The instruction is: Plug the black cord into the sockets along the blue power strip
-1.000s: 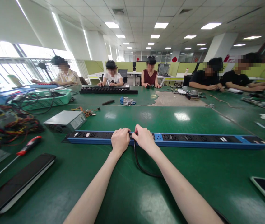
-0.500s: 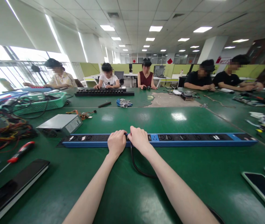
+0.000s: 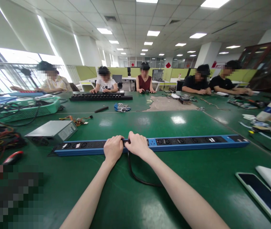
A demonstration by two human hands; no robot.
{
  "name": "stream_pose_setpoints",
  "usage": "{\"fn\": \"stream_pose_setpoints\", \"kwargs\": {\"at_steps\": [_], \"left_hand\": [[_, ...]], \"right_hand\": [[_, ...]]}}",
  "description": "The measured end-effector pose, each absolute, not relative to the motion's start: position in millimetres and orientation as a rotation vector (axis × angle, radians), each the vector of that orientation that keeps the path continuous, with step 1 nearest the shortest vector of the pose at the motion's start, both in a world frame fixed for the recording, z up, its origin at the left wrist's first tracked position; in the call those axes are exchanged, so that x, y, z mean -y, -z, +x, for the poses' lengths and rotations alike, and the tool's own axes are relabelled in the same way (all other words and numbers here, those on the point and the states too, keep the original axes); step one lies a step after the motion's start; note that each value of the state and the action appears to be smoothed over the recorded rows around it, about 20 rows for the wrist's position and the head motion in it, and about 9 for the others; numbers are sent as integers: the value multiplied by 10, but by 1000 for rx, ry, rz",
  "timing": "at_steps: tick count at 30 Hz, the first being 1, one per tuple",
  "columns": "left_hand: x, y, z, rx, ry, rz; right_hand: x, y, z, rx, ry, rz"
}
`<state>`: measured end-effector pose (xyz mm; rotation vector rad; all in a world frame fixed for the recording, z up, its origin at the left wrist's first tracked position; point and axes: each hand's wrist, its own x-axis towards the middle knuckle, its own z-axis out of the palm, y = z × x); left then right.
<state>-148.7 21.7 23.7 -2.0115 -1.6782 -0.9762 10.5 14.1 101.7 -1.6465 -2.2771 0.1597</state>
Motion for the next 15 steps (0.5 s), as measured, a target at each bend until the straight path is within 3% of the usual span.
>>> {"fn": "stream_pose_setpoints", "kwargs": {"at_steps": [8,15], "left_hand": [[-212,-232,-1465,1683,967,-2018],[-206,-197,-1412,1696,1004,-2005]], "right_hand": [[-192,-1528,898,2010,-257,-1418],[-137,-1096,1726,2017,-260,-1554]]}}
